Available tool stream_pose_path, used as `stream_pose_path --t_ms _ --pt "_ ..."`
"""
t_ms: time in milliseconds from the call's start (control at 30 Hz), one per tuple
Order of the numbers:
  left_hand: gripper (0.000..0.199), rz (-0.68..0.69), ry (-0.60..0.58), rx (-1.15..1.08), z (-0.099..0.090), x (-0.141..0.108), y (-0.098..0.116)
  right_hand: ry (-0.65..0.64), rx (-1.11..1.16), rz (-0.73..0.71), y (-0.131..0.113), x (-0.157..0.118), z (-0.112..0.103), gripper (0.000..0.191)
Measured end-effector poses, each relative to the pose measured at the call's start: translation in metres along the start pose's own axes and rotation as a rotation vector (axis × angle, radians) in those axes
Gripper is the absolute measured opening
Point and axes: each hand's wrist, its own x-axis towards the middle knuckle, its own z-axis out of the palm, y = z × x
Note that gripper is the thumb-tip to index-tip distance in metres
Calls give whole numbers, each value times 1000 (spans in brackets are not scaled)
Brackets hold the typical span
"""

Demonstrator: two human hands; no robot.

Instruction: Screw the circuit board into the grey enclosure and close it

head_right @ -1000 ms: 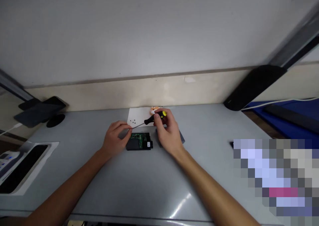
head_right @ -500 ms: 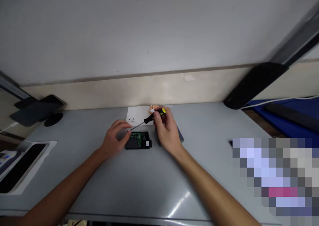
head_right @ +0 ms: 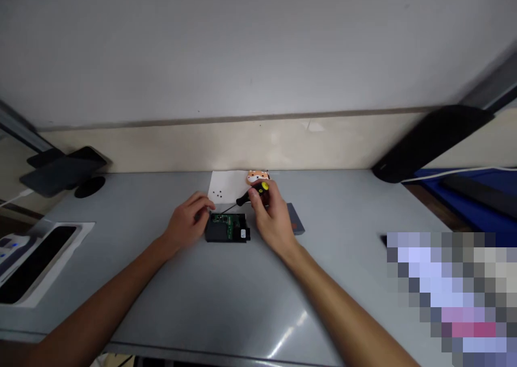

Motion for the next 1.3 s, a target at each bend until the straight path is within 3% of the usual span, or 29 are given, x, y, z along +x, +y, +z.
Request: stream_pose_path --t_ms 233,1300 --pt "30 43 -85 30 4 -2 -3 -6 -27 15 4 0 0 30" --pt "22 -17 -119 24 3 -2 0 -41 -125 -71 -8 -5 3 27"
